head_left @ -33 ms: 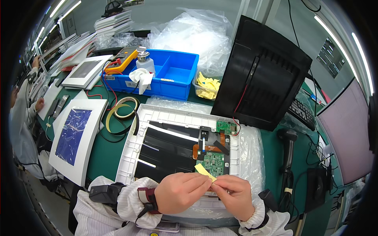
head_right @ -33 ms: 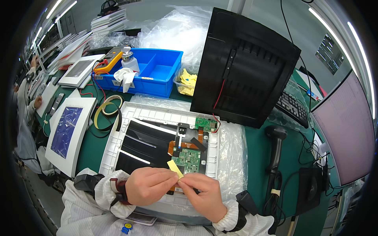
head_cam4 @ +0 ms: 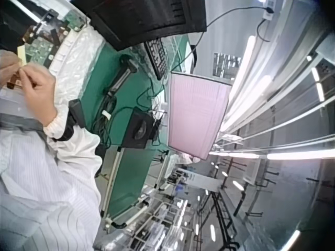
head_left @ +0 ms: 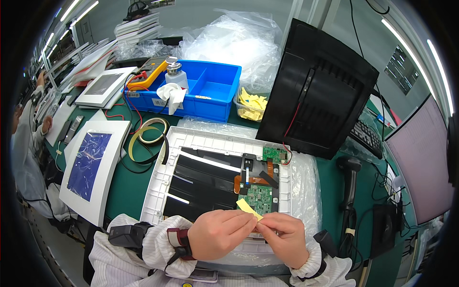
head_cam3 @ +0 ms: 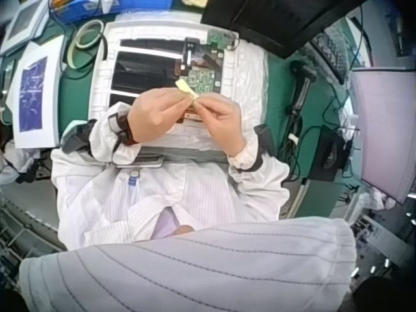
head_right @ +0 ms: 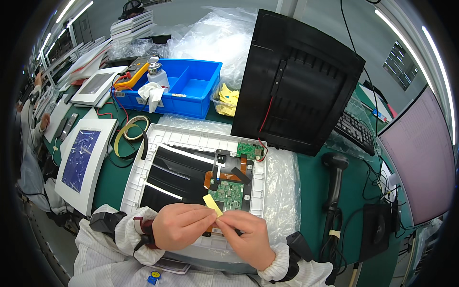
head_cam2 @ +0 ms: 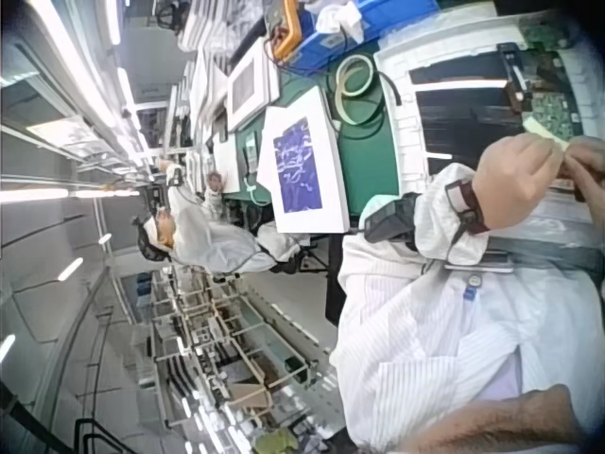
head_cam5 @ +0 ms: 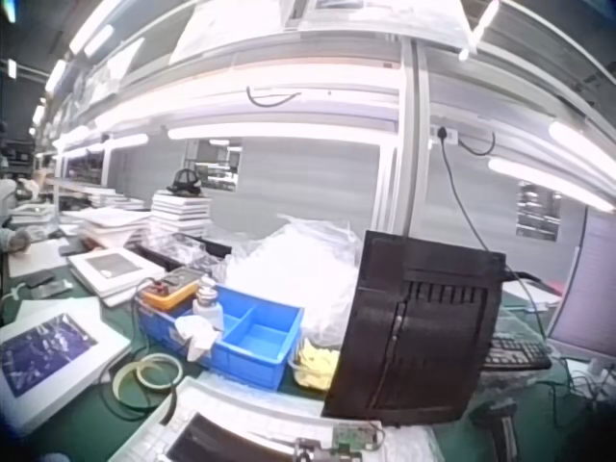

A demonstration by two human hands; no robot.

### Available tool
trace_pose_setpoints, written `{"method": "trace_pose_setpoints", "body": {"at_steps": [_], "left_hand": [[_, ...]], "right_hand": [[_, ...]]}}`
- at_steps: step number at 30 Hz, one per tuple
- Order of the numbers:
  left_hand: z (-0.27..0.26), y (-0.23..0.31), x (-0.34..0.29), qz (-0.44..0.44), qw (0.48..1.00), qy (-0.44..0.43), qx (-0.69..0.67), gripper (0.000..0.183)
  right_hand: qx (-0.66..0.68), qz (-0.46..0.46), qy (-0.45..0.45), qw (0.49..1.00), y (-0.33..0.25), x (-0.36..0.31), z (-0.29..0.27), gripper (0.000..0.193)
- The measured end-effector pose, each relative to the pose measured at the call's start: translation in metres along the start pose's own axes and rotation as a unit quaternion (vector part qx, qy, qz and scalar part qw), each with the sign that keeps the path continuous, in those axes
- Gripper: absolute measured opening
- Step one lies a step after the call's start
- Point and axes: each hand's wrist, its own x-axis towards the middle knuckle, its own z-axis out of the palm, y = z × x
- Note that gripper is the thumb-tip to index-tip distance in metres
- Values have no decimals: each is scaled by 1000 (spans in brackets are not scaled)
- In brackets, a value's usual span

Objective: Assembling the internal components and connecting ribbon cables of an electronic tablet or screen device.

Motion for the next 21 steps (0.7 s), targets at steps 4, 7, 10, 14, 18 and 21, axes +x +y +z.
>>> {"method": "trace_pose_setpoints", "body": {"at_steps": [4,7,10,14,18,21], "left_hand": [[2,0,1,-1,1000,1,-5,22],[2,0,3,-44,997,0,-60,18],[1,1,4,-128,983,4,-132,14],[1,2,6,-175,968,6,-179,13],[1,1,6,-180,967,-3,-179,13],[1,1,6,-183,966,-5,-182,14]], "right_hand": [[5,6,8,1000,1,-1,1,7],[8,-7,14,1000,2,0,1,7],[9,-8,11,1000,2,0,0,7],[-38,-48,13,998,3,0,1,8],[-69,-96,25,993,5,1,3,8],[-81,-88,22,993,4,1,3,7]]}}
